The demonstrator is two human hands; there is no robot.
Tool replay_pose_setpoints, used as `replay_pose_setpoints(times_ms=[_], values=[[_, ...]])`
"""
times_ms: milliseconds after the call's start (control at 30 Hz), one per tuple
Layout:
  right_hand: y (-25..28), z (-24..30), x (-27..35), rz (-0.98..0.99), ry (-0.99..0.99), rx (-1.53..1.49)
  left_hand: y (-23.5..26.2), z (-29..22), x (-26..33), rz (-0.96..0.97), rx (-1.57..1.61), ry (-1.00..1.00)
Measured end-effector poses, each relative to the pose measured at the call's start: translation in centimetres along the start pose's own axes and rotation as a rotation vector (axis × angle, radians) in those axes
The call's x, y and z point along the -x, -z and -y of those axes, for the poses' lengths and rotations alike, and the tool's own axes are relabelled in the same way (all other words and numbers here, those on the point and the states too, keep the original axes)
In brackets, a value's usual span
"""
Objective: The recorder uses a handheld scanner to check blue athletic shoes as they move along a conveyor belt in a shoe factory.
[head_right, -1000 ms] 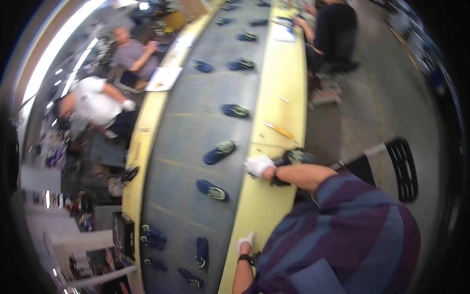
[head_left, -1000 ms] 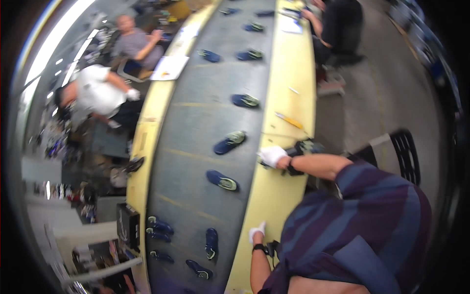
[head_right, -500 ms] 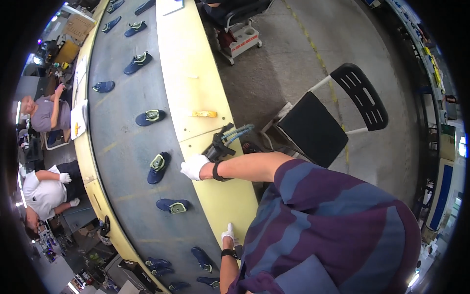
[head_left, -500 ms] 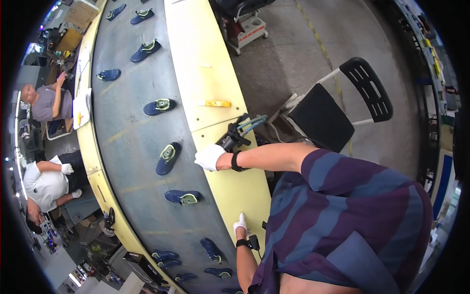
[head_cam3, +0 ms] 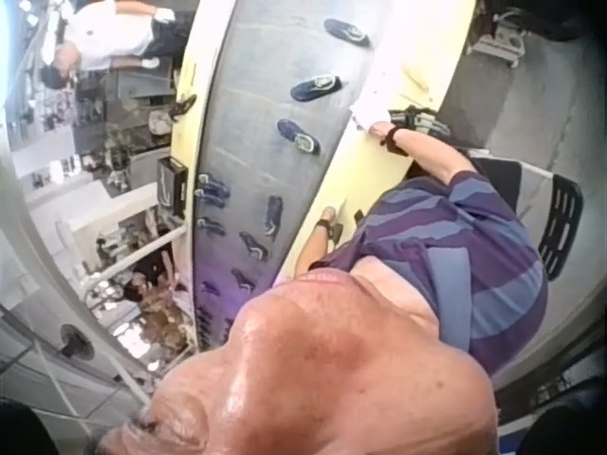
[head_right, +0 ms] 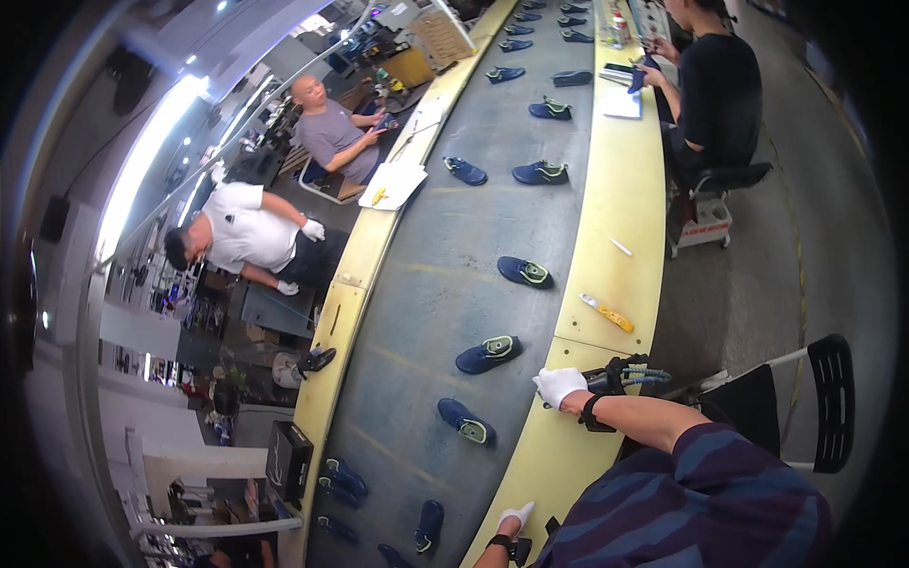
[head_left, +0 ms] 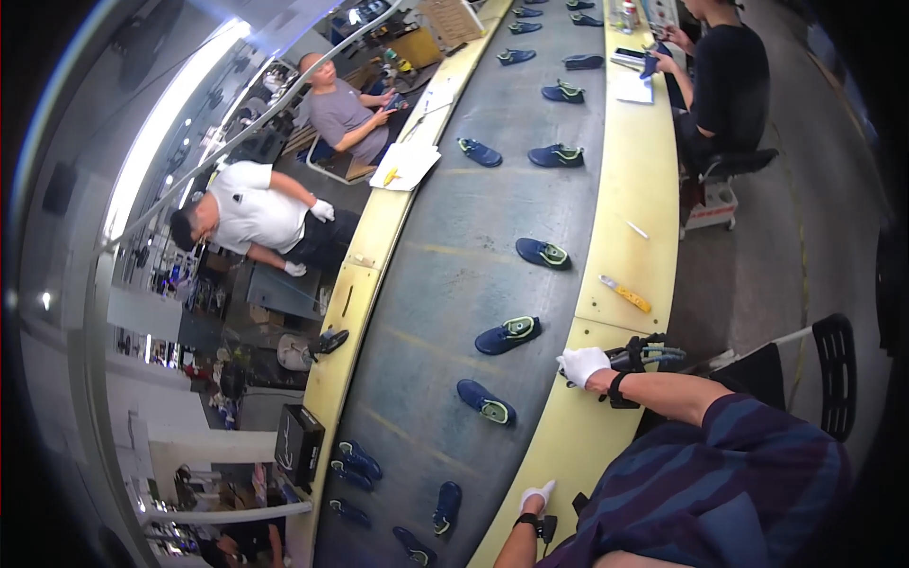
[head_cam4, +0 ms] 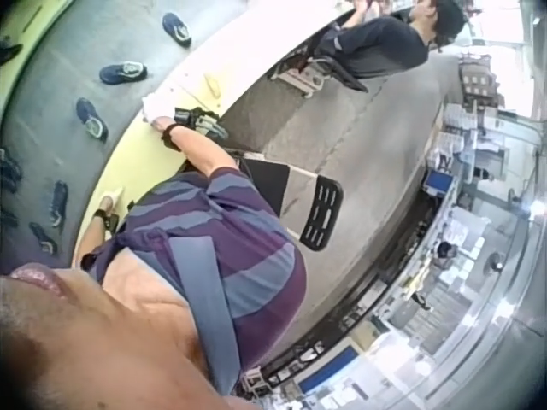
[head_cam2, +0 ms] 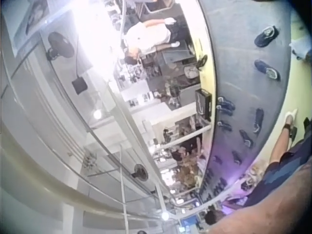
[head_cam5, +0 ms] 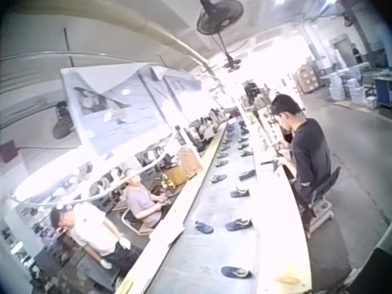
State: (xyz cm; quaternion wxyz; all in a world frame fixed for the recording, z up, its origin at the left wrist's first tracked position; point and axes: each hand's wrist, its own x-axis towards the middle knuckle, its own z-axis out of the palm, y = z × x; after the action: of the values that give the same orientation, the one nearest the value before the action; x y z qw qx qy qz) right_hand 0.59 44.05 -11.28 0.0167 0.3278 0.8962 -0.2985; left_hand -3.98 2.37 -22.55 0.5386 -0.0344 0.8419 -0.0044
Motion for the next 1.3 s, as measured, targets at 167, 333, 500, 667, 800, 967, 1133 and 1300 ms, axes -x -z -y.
replay_pose_setpoints(times_ms=[167,333,500,667,800,967,1133,1300], values=[[-0.4,2.1,-2.1,-0.021,-0.072,0.014,0.4,0.0,-0.6,-0.057,-0.155,0.000],[-1.3,2.5,-3.2,-0.054,-0.105,0.022,0.7,-0.4,0.6,-0.068,-0.151,-0.017],[-1.3,1.8,-2.4,-0.035,-0.111,0.027,-0.4,-0.7,1.8,-0.072,-0.178,0.007],[-1.6,2.1,-2.3,0.017,-0.144,0.047,-2.2,-0.2,2.1,-0.124,-0.182,0.022],[-5.5,0.3,-5.6,-0.009,-0.026,0.207,-1.6,1.7,-0.9,-0.303,-0.153,-0.292],[-2.5,2.0,-6.0,-0.017,-0.081,0.136,-0.2,0.2,0.8,-0.313,0.072,-0.229],[-7.6,1.9,-5.3,0.092,-0.022,0.257,-2.1,3.6,-0.4,-0.284,-0.032,-0.234],[-2.5,2.3,-1.8,-0.035,-0.130,0.074,0.6,-0.1,4.2,-0.141,-0.092,-0.043]])
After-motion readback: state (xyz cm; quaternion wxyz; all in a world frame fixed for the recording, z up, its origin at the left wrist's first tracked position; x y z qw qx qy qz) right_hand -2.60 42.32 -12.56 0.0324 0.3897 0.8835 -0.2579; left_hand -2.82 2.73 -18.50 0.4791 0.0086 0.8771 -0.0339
